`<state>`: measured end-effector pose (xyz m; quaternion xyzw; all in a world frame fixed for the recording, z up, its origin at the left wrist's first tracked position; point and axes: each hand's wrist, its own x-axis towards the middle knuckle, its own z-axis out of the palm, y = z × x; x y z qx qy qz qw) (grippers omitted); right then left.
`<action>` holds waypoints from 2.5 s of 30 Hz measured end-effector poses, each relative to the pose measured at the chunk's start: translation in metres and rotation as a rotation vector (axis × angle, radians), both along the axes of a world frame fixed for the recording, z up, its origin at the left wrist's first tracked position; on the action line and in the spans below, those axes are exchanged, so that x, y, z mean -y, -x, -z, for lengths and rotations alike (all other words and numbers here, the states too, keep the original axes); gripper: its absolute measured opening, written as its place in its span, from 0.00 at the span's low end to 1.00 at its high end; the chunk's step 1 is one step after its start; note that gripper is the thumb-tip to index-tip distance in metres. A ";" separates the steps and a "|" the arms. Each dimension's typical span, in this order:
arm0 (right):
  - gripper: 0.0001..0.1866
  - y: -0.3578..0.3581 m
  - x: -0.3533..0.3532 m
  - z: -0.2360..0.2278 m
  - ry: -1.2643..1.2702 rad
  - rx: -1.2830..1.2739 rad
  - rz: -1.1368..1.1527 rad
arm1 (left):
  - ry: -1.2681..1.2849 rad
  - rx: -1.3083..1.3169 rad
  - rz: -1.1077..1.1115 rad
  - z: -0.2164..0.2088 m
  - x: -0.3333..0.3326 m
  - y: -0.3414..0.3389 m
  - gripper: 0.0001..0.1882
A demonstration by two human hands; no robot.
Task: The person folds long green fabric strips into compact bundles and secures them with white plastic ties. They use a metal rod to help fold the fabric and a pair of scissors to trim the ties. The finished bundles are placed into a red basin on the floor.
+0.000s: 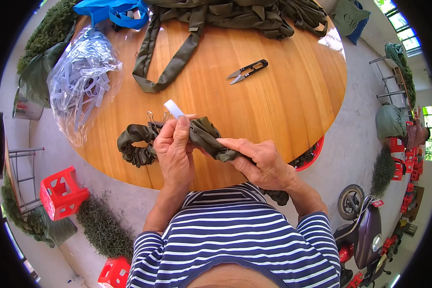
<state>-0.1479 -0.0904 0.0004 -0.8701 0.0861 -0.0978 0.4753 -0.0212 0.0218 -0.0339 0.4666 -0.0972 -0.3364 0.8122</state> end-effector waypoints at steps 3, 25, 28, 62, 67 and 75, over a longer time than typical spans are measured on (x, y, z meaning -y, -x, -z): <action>0.14 0.000 0.001 0.002 -0.011 -0.007 0.008 | 0.009 0.000 0.056 -0.002 -0.003 -0.001 0.14; 0.21 -0.006 -0.010 -0.021 0.217 -0.008 0.258 | 0.059 0.092 -0.039 -0.018 0.001 -0.010 0.08; 0.16 0.001 -0.005 -0.013 0.408 -0.101 -0.005 | 0.117 0.095 -0.131 -0.029 0.002 -0.022 0.09; 0.19 -0.147 0.091 -0.009 -0.608 0.182 0.483 | -0.158 0.027 0.552 -0.042 -0.014 -0.046 0.16; 0.17 -0.141 0.105 -0.002 -0.799 0.255 0.496 | -0.197 0.232 0.227 -0.039 -0.027 -0.039 0.17; 0.17 -0.141 0.130 -0.007 -0.778 0.364 0.582 | -0.138 0.315 0.179 -0.035 -0.041 -0.031 0.09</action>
